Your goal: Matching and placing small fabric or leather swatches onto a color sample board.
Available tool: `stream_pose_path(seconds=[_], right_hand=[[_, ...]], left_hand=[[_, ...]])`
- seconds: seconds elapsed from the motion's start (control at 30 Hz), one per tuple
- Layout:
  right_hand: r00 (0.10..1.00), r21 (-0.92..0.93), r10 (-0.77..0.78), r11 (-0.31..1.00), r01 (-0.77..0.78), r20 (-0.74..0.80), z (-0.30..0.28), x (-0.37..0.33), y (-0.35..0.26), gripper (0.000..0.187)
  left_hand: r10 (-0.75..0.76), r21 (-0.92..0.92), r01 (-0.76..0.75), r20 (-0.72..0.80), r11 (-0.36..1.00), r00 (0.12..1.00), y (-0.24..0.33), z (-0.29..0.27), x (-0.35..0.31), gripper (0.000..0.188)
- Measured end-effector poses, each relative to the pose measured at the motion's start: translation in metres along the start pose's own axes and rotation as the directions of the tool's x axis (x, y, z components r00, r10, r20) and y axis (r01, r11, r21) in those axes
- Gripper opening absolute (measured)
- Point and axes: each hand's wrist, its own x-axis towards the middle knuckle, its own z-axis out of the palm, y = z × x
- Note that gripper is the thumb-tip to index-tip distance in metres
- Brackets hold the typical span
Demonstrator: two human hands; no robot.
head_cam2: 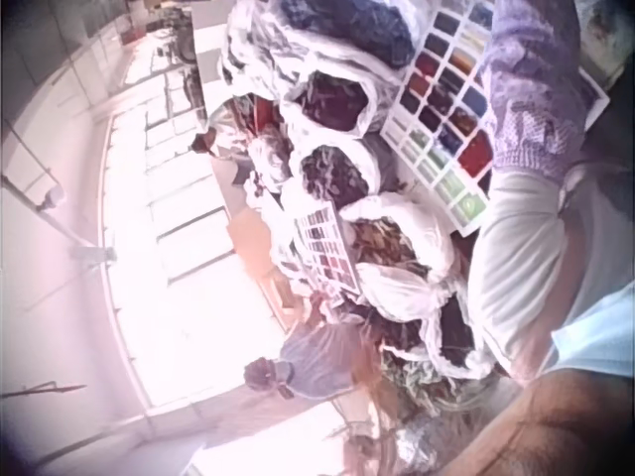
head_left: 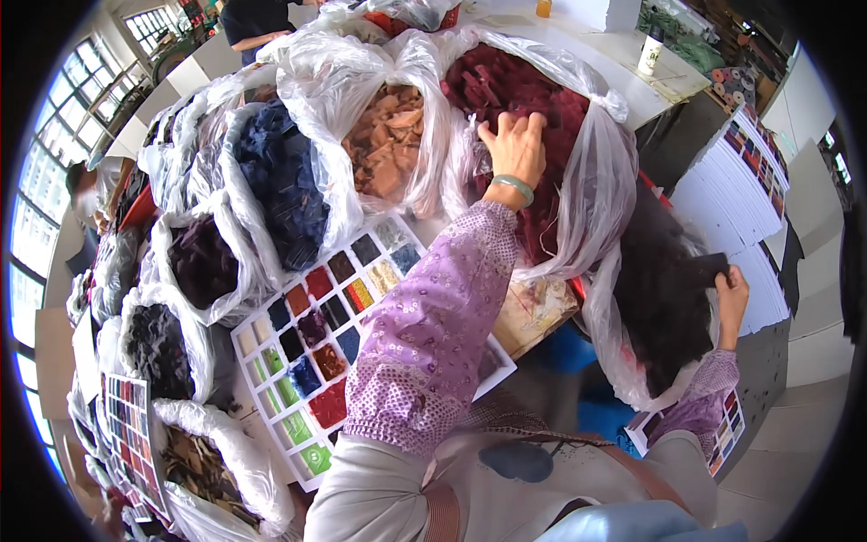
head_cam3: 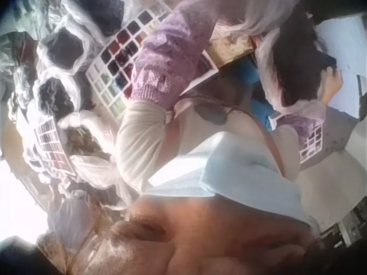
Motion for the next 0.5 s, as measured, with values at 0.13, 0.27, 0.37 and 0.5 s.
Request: stream_pose_path(seconds=[0.13, 0.27, 0.37, 0.5], right_hand=[[0.914, -0.630, -0.398, 0.730, 0.266, -0.074, 0.034, 0.016, -0.007, 0.007], [0.991, -0.724, -0.133, 0.683, 0.099, 0.011, 0.036, 0.035, -0.003, 0.022], [0.998, -0.295, 0.051, 0.955, -0.043, 0.022, -0.015, 0.073, 0.071, 0.025], [0.968, -0.616, -0.242, 0.754, 0.227, 0.061, 0.053, 0.023, -0.026, 0.022]], left_hand=[[0.120, 0.149, -0.133, 0.097, 0.980, 0.988, -0.011, -0.008, -0.016, 0.016], [0.159, 0.064, -0.163, 0.063, 0.985, 0.985, 0.002, -0.033, -0.021, 0.027], [0.162, 0.012, -0.162, -0.009, 0.987, 0.987, 0.023, -0.065, -0.012, 0.026], [-0.072, -0.149, 0.076, 0.028, 0.986, 0.997, -0.034, -0.168, -0.040, 0.023]])
